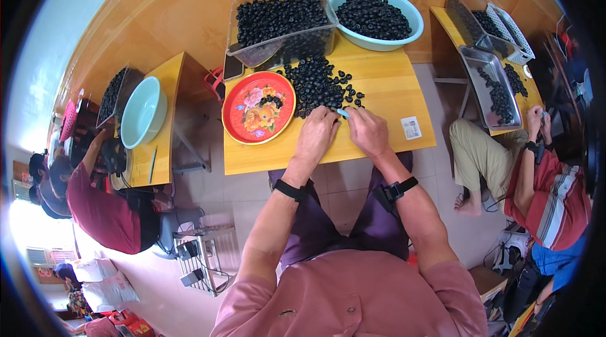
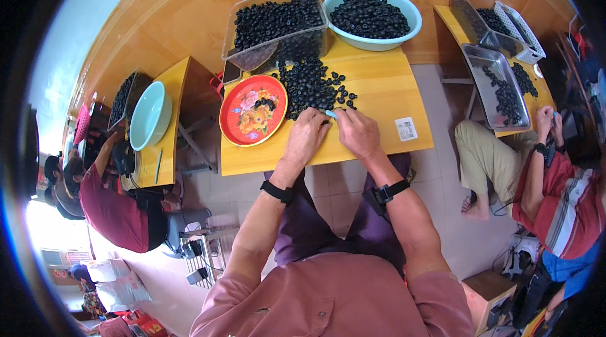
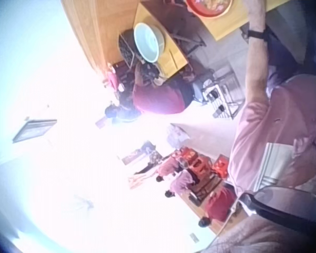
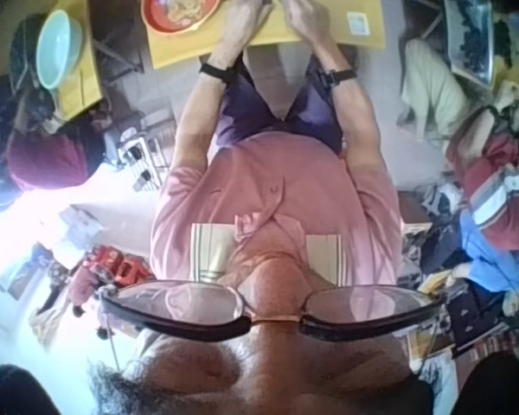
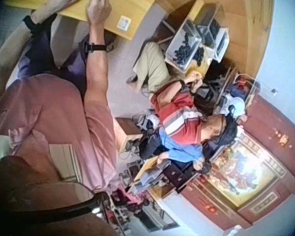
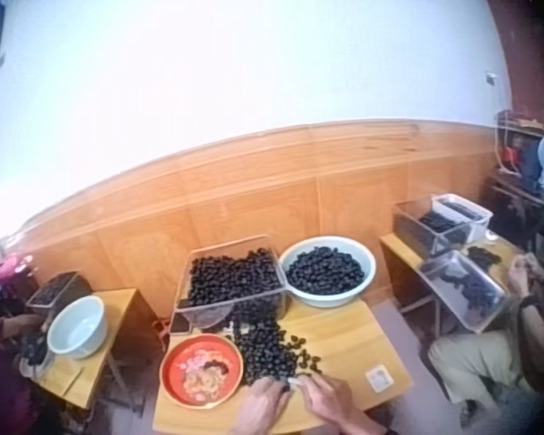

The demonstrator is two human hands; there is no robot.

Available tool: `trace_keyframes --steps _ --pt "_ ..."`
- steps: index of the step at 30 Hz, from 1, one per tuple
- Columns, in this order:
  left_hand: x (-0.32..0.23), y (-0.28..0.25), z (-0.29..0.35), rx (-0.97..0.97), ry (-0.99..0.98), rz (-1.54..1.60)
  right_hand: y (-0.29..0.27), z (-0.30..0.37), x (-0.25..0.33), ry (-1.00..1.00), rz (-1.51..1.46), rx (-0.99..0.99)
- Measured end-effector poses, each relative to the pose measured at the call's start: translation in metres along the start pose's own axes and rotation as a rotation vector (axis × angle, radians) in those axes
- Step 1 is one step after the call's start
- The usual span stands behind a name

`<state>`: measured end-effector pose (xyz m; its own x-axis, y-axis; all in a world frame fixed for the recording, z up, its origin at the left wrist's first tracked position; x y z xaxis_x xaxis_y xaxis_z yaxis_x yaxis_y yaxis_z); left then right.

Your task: Sorting small black round parts from a tray into containers and onto a plate.

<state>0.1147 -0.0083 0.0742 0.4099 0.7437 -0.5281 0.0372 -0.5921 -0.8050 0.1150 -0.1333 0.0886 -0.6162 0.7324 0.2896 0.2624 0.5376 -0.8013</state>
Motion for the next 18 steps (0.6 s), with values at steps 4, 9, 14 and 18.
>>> trace_keyframes --steps 4,9,14,18 --pt "0.007 0.007 0.002 -0.003 -0.024 0.087 -0.002 0.000 0.001 0.005 0.010 -0.003" --pt "0.011 -0.001 0.011 -0.064 -0.060 0.097 -0.003 -0.001 -0.001 0.012 0.008 -0.014" --pt "0.038 0.002 0.023 -0.088 -0.228 0.341 0.001 0.001 -0.002 0.005 0.006 -0.004" --pt "0.067 0.016 0.039 -0.218 -0.379 0.711 0.006 0.001 0.007 -0.048 0.014 0.025"
Point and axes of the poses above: each hand's wrist, its own z-axis away from the middle knuckle, its own y-axis out of the palm, x = y × z, the point moved 10 cm from there along -z, towards the middle knuckle, and after that the axes turned 11 degrees about x, right-handed, at the moved point
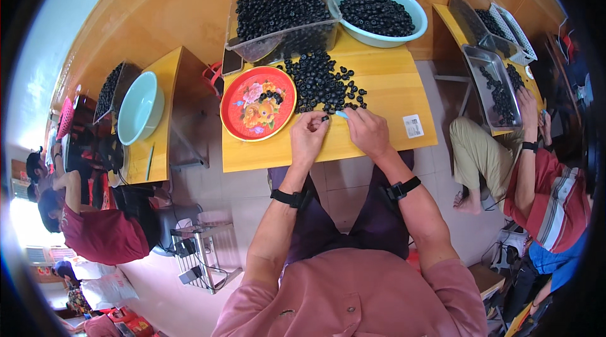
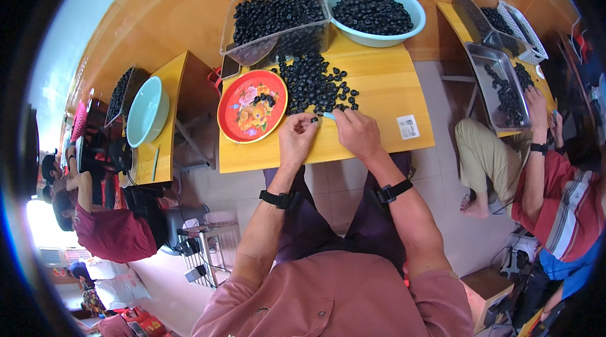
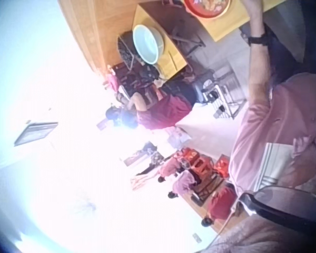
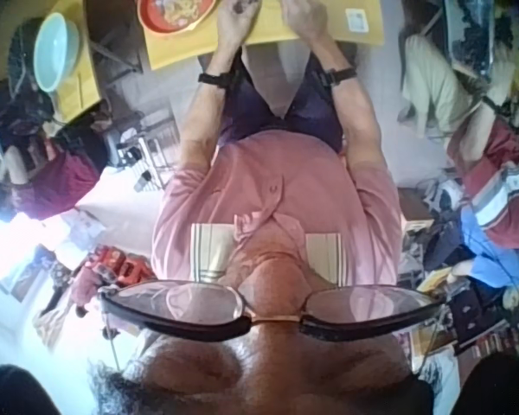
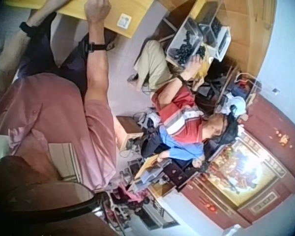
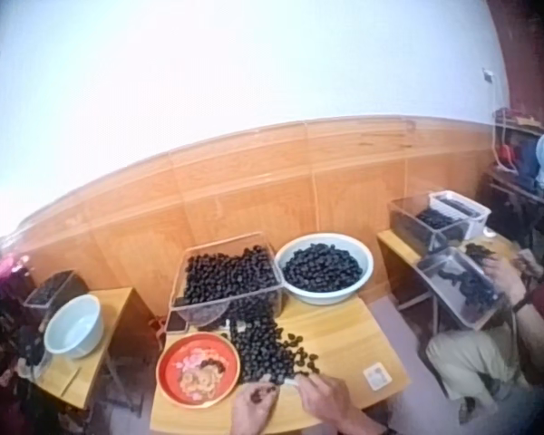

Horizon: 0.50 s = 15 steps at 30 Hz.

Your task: Sorting small black round parts from a tray into containers and onto a plate.

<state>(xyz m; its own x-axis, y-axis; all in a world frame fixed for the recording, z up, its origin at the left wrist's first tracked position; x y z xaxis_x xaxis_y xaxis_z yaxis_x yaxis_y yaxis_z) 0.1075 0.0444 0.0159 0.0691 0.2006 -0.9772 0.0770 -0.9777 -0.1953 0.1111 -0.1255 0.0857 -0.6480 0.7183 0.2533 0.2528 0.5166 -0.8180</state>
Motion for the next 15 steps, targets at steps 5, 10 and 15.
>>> trace_keyframes --steps 5,10,15 --pt "0.0028 0.0023 0.0019 -0.015 -0.027 0.080 0.0005 0.0009 0.0059 -0.055 0.027 0.030" --pt "0.0012 -0.0002 0.0009 -0.021 0.036 0.097 0.0065 -0.0008 0.0114 -0.095 0.010 0.087" --pt "-0.0056 0.0029 0.0020 -0.004 0.025 0.058 0.0090 -0.0006 0.0105 -0.091 0.010 0.111"
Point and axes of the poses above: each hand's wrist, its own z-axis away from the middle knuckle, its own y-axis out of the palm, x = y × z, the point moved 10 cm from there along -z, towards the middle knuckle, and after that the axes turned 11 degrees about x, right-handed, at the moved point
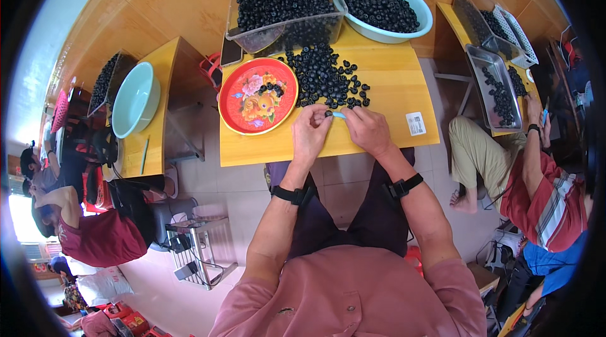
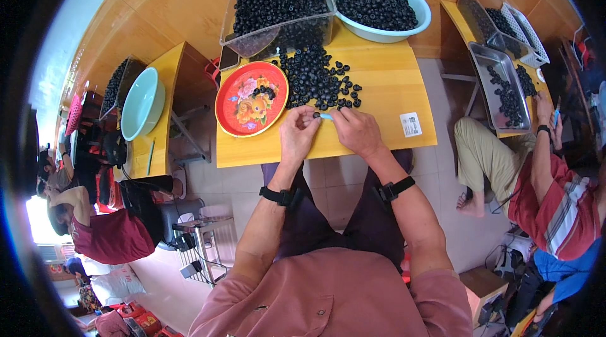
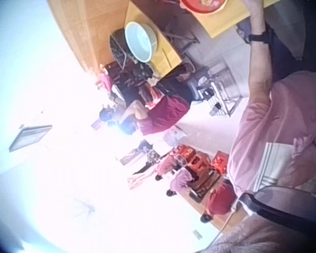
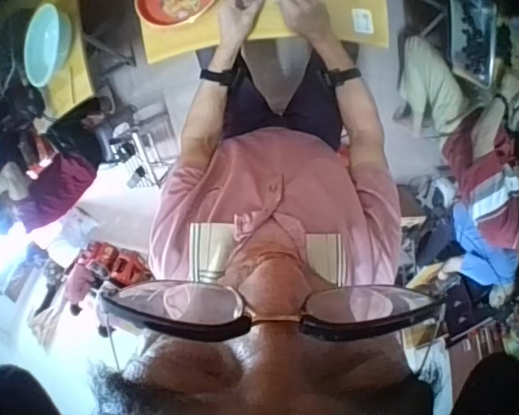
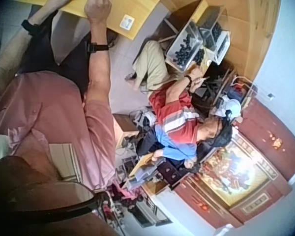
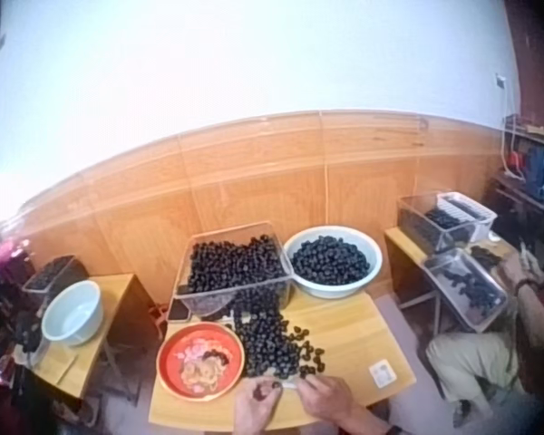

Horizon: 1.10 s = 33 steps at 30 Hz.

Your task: Sorting small black round parts from a tray into containers and onto a plate.

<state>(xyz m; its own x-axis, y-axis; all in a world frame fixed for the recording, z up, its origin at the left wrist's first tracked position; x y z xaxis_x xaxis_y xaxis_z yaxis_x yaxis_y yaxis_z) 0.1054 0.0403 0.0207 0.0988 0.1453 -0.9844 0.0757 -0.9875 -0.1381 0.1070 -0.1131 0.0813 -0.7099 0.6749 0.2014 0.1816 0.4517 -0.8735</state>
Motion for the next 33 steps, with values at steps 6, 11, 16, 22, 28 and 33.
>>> trace_keyframes --steps 6,11,16,22,28,33 --pt "0.001 0.001 0.000 0.012 -0.021 0.040 0.003 0.000 -0.001 -0.002 -0.011 0.012" --pt "0.008 -0.001 0.001 -0.004 -0.008 0.103 0.004 0.000 -0.002 0.001 -0.012 0.022" --pt "0.015 -0.006 0.004 -0.020 0.035 0.236 0.010 -0.001 -0.010 0.082 0.010 0.054" --pt "0.010 -0.004 0.002 -0.044 0.033 0.247 0.008 -0.001 -0.011 0.074 -0.007 0.045" --pt "-0.008 -0.013 0.005 -0.089 0.123 0.040 0.003 -0.001 -0.015 0.097 -0.012 -0.017" --pt "-0.040 -0.044 0.008 -0.169 0.252 -0.249 0.001 -0.001 -0.016 0.124 -0.023 -0.031"
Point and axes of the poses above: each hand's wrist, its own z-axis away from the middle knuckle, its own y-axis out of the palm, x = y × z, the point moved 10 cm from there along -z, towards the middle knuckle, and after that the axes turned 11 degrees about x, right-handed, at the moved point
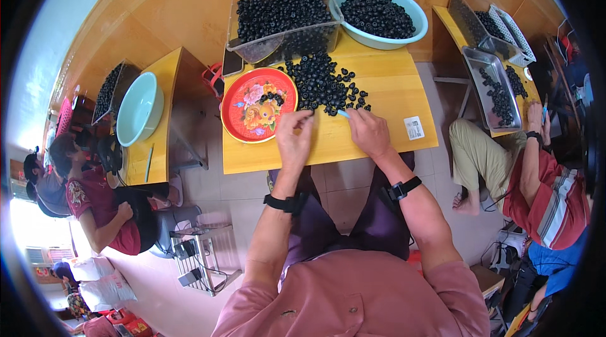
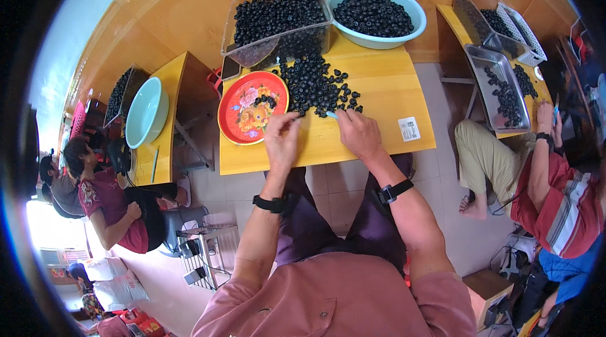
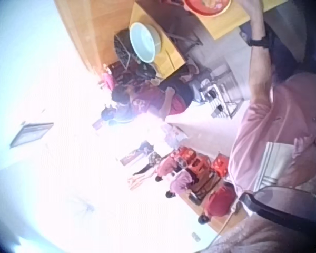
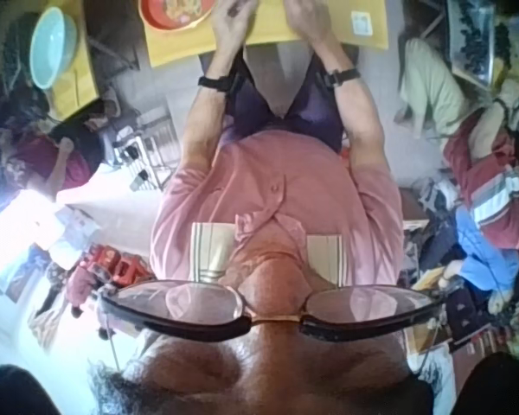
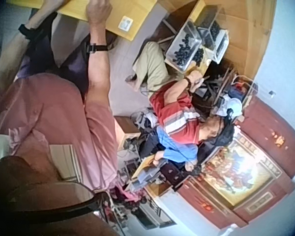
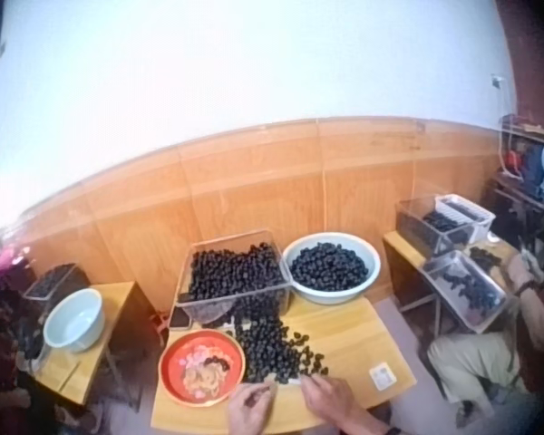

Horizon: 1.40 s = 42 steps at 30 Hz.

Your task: Sorting small black round parts from a tray into containers and onto a plate.

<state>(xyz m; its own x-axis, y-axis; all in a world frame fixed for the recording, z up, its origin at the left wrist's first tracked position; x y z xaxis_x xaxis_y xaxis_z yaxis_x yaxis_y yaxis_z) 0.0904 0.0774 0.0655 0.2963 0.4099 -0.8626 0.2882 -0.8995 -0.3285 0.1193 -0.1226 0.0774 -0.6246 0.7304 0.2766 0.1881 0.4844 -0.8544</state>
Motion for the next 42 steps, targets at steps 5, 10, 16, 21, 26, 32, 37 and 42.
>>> trace_keyframes --steps 5,10,16,21,26,32,37,42 --pt "-0.020 -0.046 -0.036 -0.066 0.008 -0.345 -0.004 0.001 -0.003 0.020 -0.006 -0.008" --pt "-0.037 -0.009 -0.037 0.123 0.197 -0.517 -0.009 -0.001 -0.004 0.055 -0.010 -0.040" --pt "-0.034 0.073 -0.020 0.434 0.218 -0.457 -0.013 0.001 -0.007 0.058 -0.023 -0.092" --pt "-0.021 0.068 -0.021 0.376 0.164 -0.492 -0.011 -0.001 -0.006 0.060 -0.015 -0.070" --pt "-0.011 0.058 -0.016 0.329 -0.019 -0.304 -0.010 0.000 -0.006 0.053 -0.006 -0.074" --pt "0.013 0.053 0.001 0.203 -0.260 0.015 -0.008 0.001 -0.006 0.038 0.006 -0.052" --pt "0.038 0.052 0.009 0.152 -0.303 0.276 -0.003 0.002 0.002 -0.020 -0.028 -0.002" --pt "0.045 0.050 0.010 0.097 -0.255 0.338 -0.003 0.002 0.005 -0.037 -0.027 0.002"
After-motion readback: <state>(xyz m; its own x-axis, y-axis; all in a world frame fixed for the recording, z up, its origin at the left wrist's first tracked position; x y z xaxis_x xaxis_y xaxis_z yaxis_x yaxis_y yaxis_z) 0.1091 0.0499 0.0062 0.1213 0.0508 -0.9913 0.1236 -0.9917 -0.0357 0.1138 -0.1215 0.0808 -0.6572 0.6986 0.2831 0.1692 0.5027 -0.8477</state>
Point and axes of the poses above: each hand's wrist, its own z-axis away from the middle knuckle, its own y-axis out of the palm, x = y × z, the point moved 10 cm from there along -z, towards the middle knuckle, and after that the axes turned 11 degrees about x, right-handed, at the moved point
